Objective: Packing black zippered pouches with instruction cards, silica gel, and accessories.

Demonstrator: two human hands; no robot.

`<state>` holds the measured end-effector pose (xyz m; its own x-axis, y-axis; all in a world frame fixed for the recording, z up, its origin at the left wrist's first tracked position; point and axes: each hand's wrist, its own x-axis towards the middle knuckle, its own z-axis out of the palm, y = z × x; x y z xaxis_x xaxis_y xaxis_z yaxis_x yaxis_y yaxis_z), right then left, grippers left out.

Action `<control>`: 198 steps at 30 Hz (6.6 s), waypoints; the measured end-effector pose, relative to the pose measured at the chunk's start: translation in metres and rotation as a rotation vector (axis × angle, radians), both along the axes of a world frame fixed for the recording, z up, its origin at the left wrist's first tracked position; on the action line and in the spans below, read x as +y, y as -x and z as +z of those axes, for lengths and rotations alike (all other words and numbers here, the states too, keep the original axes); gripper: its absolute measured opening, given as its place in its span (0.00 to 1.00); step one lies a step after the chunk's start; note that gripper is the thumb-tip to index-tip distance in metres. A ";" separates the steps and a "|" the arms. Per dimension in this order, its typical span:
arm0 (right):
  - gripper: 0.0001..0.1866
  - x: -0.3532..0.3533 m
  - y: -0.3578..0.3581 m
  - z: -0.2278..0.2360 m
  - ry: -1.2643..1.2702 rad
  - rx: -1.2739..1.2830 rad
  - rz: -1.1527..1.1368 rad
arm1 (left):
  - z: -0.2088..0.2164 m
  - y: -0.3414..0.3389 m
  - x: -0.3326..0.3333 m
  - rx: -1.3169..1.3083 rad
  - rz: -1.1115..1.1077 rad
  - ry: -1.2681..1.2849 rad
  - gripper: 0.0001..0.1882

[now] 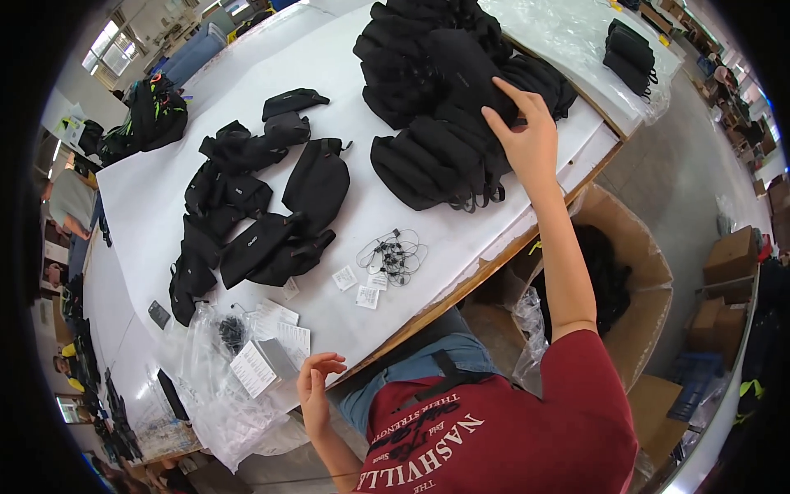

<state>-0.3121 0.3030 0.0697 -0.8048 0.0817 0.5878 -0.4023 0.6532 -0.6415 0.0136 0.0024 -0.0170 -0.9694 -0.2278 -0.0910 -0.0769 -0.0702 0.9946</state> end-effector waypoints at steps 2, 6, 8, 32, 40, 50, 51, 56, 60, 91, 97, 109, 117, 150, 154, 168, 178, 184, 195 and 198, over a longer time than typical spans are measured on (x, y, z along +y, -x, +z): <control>0.21 0.004 0.000 0.002 0.053 0.048 -0.097 | -0.002 -0.002 0.001 -0.025 0.005 -0.009 0.18; 0.21 0.008 0.007 -0.005 -0.097 0.273 -0.173 | -0.005 0.001 0.005 -0.069 -0.003 -0.072 0.17; 0.21 0.002 0.009 -0.012 -0.139 0.265 -0.099 | -0.005 0.006 0.009 -0.084 -0.007 -0.099 0.16; 0.21 0.021 0.060 0.018 -0.131 0.196 -0.064 | -0.022 0.012 0.033 -0.218 -0.135 -0.264 0.12; 0.22 -0.082 -0.007 -0.046 -0.310 0.089 0.319 | -0.023 0.022 0.041 -0.225 -0.270 -0.151 0.13; 0.44 -0.088 -0.030 -0.064 -0.588 0.025 0.333 | -0.030 0.002 0.042 -0.198 -0.231 -0.213 0.12; 0.44 -0.088 -0.037 -0.060 -0.588 0.017 0.344 | -0.030 0.002 0.041 -0.220 -0.223 -0.206 0.12; 0.21 -0.092 -0.084 -0.072 -0.296 -0.079 0.448 | -0.007 0.003 0.022 -0.132 0.010 0.192 0.09; 0.04 -0.095 -0.098 -0.114 -0.303 -0.366 0.490 | 0.012 -0.010 -0.038 0.007 0.577 0.489 0.07; 0.06 -0.159 -0.068 -0.039 0.249 -0.562 0.943 | 0.014 -0.030 -0.099 -0.203 0.924 0.707 0.15; 0.04 -0.155 -0.085 -0.098 -0.468 -0.397 0.833 | 0.024 -0.037 -0.071 0.009 0.825 0.246 0.10; 0.04 -0.146 -0.079 -0.130 -0.991 -0.266 1.224 | 0.006 -0.031 -0.040 0.014 0.587 -0.165 0.08; 0.07 -0.131 -0.086 -0.131 -1.033 -0.182 1.244 | 0.009 -0.022 -0.033 -0.064 0.491 -0.194 0.09; 0.18 -0.163 -0.182 -0.043 0.148 -0.585 1.211 | 0.022 0.031 0.033 0.150 0.500 0.028 0.06; 0.17 -0.166 -0.181 -0.045 0.130 -0.607 1.218 | 0.021 0.032 0.032 0.177 0.519 0.146 0.07; 0.05 -0.142 -0.169 -0.059 0.270 -0.685 1.184 | 0.016 0.026 0.017 0.209 0.209 -0.008 0.05; 0.06 -0.142 -0.163 -0.066 0.341 -0.941 1.281 | 0.006 0.040 0.021 0.146 0.173 -0.079 0.03; 0.07 -0.133 -0.157 -0.076 0.327 -1.063 1.229 | -0.013 0.107 -0.008 0.250 0.243 0.647 0.06; 0.06 -0.126 -0.157 -0.084 0.243 -1.059 1.022 | -0.036 0.132 -0.033 0.195 0.435 1.234 0.08; 0.07 -0.142 -0.161 -0.088 0.231 -0.865 0.907 | -0.011 0.094 -0.005 0.194 0.602 1.140 0.09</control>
<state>-0.1515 0.1610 -0.0182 -0.7377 -0.6663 -0.1087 -0.0395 0.2034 -0.9783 -0.0808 -0.0024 -0.0284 -0.6641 -0.4843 0.5696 -0.1790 0.8427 0.5078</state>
